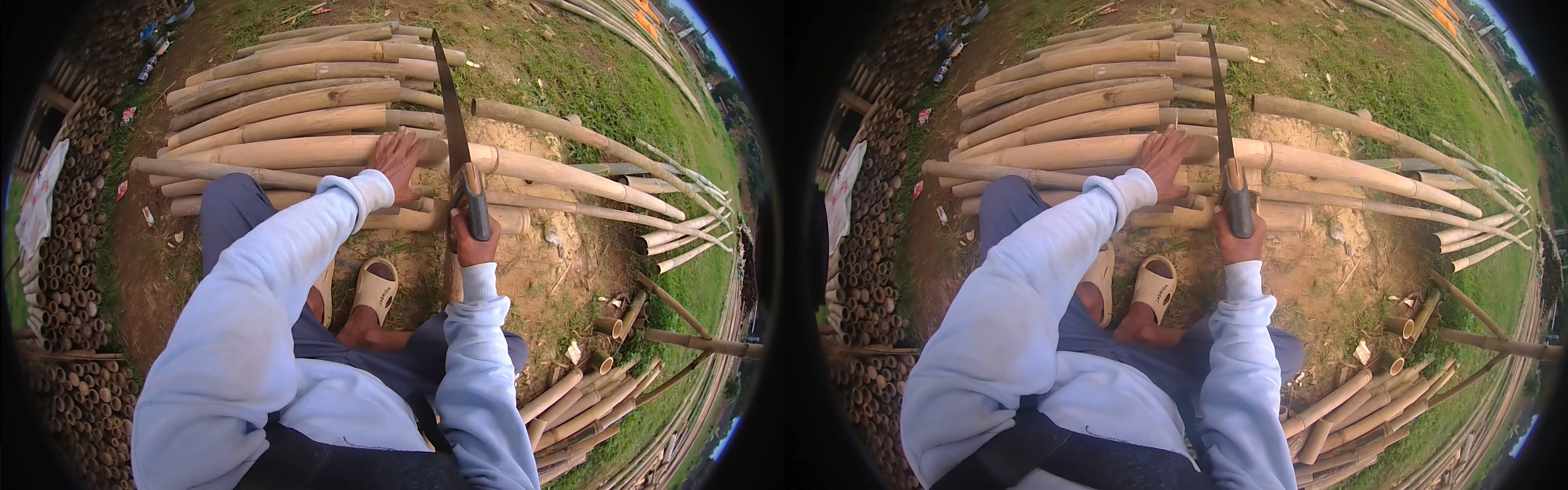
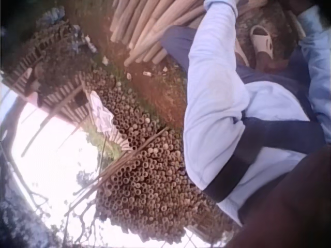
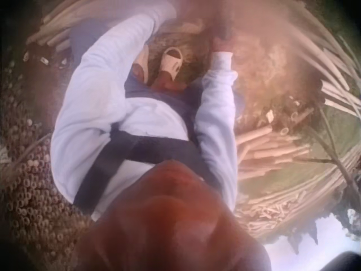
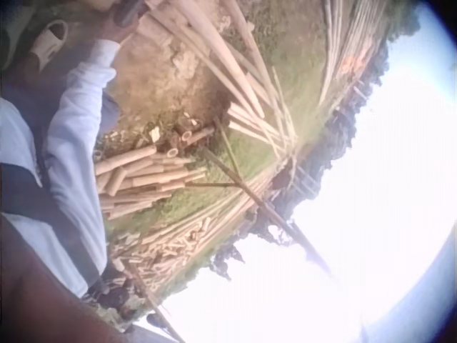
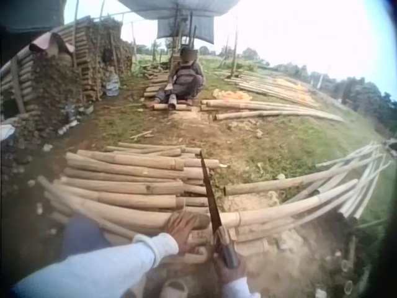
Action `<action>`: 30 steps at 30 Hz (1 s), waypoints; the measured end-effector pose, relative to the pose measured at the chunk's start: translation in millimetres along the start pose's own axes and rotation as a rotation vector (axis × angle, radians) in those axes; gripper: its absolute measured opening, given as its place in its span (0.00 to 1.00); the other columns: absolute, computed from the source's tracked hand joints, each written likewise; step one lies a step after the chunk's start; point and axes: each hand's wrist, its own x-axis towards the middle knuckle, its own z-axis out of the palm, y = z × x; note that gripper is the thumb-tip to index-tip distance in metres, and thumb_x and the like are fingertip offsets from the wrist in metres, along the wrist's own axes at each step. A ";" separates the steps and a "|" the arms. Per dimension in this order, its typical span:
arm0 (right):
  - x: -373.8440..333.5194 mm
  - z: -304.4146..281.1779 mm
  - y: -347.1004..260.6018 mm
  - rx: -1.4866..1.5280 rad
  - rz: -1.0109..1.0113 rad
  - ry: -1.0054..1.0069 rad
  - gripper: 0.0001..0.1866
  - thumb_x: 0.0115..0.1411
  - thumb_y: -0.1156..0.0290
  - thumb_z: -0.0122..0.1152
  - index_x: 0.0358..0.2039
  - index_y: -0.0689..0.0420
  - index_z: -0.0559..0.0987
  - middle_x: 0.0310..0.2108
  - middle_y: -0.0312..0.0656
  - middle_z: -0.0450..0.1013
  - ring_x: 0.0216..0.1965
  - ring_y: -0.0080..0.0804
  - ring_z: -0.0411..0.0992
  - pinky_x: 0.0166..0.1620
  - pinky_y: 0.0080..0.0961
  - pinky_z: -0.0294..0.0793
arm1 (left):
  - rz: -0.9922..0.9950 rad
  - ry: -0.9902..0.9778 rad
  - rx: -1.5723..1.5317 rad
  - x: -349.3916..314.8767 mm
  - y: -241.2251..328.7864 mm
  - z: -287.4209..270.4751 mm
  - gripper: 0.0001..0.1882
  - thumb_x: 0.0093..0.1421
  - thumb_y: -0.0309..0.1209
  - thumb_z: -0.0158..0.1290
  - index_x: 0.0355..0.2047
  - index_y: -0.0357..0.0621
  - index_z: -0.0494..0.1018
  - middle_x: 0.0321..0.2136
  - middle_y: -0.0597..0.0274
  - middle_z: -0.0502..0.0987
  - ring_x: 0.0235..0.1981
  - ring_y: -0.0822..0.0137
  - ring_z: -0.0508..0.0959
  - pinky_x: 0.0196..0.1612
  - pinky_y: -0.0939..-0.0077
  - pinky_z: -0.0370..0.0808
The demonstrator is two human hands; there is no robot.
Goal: The person sits on the ground and uses a hand saw to cut bamboo poles into shorter sections. They repeatedly position the saw, cut through the bamboo, and separate the cut pieces.
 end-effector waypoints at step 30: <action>25.4 49.9 -16.9 -0.055 -0.019 0.099 0.09 0.59 0.71 0.70 0.30 0.64 0.80 0.22 0.37 0.74 0.25 0.20 0.68 0.32 0.25 0.70 | -0.415 -0.259 0.203 17.6 -122.6 -49.2 0.43 0.68 0.67 0.31 0.34 0.40 0.81 0.33 0.46 0.83 0.38 0.50 0.83 0.46 0.56 0.77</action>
